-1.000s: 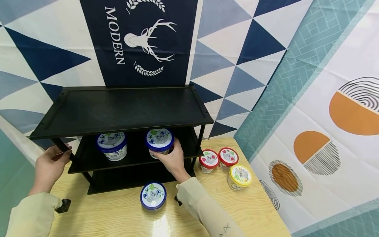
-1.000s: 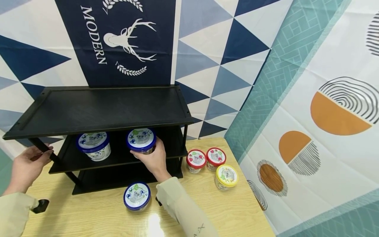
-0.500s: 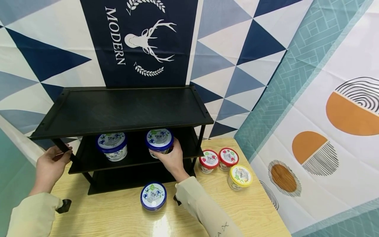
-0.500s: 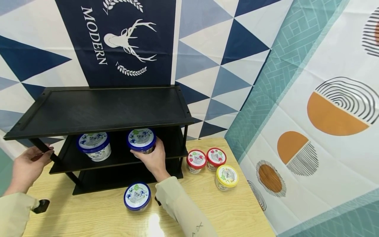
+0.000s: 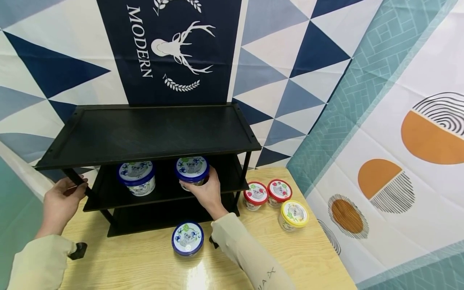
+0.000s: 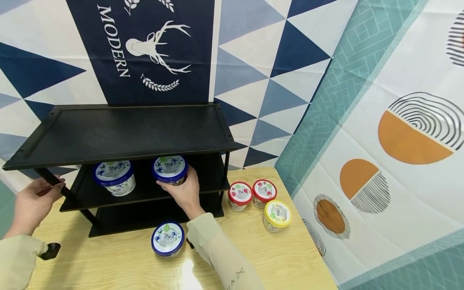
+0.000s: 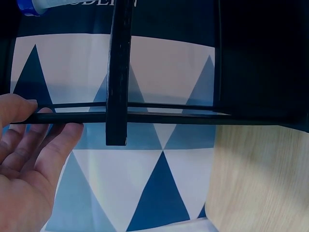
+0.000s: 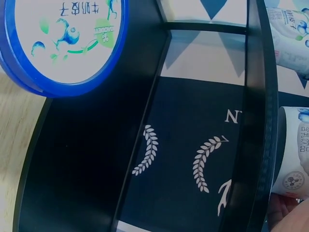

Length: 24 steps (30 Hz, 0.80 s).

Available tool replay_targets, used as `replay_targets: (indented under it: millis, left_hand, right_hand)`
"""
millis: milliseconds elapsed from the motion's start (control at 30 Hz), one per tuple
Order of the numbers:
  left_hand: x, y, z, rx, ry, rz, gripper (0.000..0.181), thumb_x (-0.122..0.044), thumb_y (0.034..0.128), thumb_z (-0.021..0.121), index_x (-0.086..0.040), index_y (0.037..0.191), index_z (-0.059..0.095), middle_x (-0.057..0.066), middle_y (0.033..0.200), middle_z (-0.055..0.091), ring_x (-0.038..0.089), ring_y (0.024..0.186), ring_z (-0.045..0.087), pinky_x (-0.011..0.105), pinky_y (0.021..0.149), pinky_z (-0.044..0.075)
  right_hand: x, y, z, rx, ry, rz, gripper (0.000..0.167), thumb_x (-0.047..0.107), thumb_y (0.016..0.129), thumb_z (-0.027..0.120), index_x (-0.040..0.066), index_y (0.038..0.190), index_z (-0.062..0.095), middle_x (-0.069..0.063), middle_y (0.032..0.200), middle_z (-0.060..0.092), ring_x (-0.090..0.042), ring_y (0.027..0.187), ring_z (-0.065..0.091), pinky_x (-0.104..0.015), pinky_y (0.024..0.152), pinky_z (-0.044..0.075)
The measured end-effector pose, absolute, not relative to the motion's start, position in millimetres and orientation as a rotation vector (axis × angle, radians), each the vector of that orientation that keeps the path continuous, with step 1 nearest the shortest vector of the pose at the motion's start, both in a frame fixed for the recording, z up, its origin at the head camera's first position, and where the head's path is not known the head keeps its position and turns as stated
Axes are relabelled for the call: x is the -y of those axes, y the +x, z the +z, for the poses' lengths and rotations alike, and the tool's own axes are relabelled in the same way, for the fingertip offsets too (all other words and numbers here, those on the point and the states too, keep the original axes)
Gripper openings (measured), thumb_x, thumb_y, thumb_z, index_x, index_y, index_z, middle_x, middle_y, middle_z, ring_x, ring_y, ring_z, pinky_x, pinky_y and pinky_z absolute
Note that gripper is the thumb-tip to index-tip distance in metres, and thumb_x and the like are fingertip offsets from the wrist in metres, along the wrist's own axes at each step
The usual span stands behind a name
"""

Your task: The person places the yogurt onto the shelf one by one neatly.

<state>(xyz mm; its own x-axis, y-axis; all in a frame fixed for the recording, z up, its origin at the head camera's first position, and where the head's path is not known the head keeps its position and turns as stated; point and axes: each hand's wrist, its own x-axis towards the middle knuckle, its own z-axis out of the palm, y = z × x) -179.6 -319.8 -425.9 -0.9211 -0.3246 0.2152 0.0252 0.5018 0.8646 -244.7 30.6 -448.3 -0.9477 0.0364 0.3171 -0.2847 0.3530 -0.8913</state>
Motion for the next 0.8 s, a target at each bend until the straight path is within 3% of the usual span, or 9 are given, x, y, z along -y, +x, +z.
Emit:
replay_targets:
  millis: [300, 800]
  left_hand:
    - [318.6, -181.5, -424.4, 2.432, 0.286, -1.344, 0.023, -0.024, 0.0953, 0.051, -0.012, 0.114, 0.056, -0.037, 0.086, 0.046, -0.024, 0.076, 0.047, 0.003, 0.060, 0.044]
    - [318.4, -182.7, -425.5, 2.422, 0.299, -1.344, 0.023, -0.023, 0.0949, 0.051, -0.010, 0.113, 0.056, -0.036, 0.085, 0.047, -0.024, 0.075, 0.047, 0.003, 0.060, 0.044]
  right_hand:
    - [-26.2, -248.4, -446.8, 2.351, 0.220, 1.648, 0.095, 0.043, 0.067, 0.083, 0.014, 0.142, 0.032, -0.006, 0.135, 0.046, -0.021, 0.124, 0.048, -0.040, 0.105, 0.041]
    - [-23.2, -251.0, -449.3, 2.373, 0.255, 1.614, 0.094, 0.042, 0.068, 0.082, 0.013, 0.143, 0.031, -0.007, 0.136, 0.045, -0.021, 0.124, 0.048, -0.040, 0.104, 0.041]
